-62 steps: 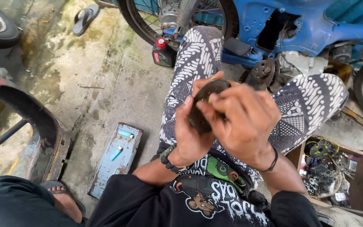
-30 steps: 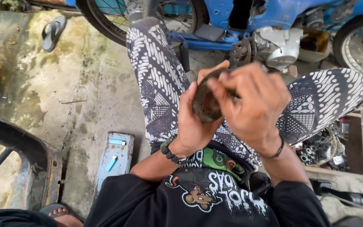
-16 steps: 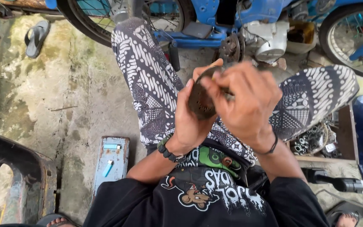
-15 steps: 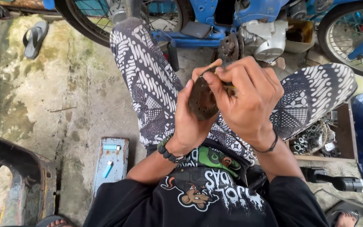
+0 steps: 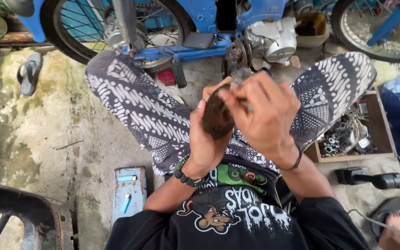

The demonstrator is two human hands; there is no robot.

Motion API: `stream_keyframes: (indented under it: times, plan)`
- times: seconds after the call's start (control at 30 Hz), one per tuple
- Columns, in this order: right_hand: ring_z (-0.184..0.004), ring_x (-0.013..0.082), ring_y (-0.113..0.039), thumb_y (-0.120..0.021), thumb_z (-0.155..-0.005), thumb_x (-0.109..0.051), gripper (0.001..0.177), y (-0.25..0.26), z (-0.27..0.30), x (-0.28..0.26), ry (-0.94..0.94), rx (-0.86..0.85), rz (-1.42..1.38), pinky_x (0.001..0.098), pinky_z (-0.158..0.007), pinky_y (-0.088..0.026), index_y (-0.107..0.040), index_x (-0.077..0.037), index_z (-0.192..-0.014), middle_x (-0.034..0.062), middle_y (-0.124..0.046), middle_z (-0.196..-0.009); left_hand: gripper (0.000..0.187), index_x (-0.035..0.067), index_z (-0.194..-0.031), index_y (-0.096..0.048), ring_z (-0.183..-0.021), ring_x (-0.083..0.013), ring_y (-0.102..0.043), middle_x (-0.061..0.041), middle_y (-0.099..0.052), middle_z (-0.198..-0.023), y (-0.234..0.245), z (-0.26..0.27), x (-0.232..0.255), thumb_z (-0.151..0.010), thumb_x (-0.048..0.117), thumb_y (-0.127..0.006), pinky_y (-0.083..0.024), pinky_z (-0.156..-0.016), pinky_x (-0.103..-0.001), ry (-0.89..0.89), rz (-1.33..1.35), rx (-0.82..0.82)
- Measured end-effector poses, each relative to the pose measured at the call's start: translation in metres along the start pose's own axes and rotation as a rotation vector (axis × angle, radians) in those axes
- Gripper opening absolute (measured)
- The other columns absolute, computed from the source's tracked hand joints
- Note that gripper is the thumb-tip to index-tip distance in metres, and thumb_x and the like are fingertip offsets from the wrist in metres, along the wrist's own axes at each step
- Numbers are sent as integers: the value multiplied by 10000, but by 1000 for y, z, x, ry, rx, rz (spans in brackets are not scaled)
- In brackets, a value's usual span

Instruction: The person sits on the ground and uses a yellow-handled tool to scrape and clean a circular metal part with holes. They rotate the part and continue scraping its surface throughout the clip.

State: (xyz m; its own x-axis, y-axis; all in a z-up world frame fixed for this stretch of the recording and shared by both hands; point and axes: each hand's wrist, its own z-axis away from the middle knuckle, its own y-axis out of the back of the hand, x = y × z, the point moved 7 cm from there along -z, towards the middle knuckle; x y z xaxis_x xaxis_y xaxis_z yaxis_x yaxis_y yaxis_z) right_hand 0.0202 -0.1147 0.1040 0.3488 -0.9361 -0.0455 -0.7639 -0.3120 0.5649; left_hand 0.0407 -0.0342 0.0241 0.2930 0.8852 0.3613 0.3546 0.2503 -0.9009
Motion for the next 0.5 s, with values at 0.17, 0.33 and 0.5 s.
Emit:
stream_keyframes:
  times: [0.17, 0.33, 0.5]
  plan:
    - [-623, 117, -452, -532, -1072, -429, 425, 4, 2, -15, 9, -70, -30, 304, -622, -305, -559, -135, -766, 21, -605, -764, 520, 12, -1438, -483, -1270, -291, -540, -179, -575, -1293, 3, -1, -1, -1099, 404, -444, -464, -1148, -469, 27, 27, 12]
    - [-624, 112, -423, -533, -1091, -431, 432, 7, -1, -5, -33, -39, 50, 295, -620, -305, -528, -136, -776, 27, -600, -799, 420, 58, -1251, -551, -1281, -255, -527, -158, -557, -1371, 0, 0, -2, -1091, 439, -479, -413, -1139, -391, 15, -1, -33]
    - [-581, 107, -360, -499, -1081, -480, 481, -3, 4, 1, -18, -19, 34, 290, -576, -270, -524, -133, -748, 8, -552, -734, 510, 44, -1375, -534, -1241, -255, -538, -163, -559, -1332, 4, 2, 0, -1080, 456, -483, -457, -1087, -390, 41, -9, -10]
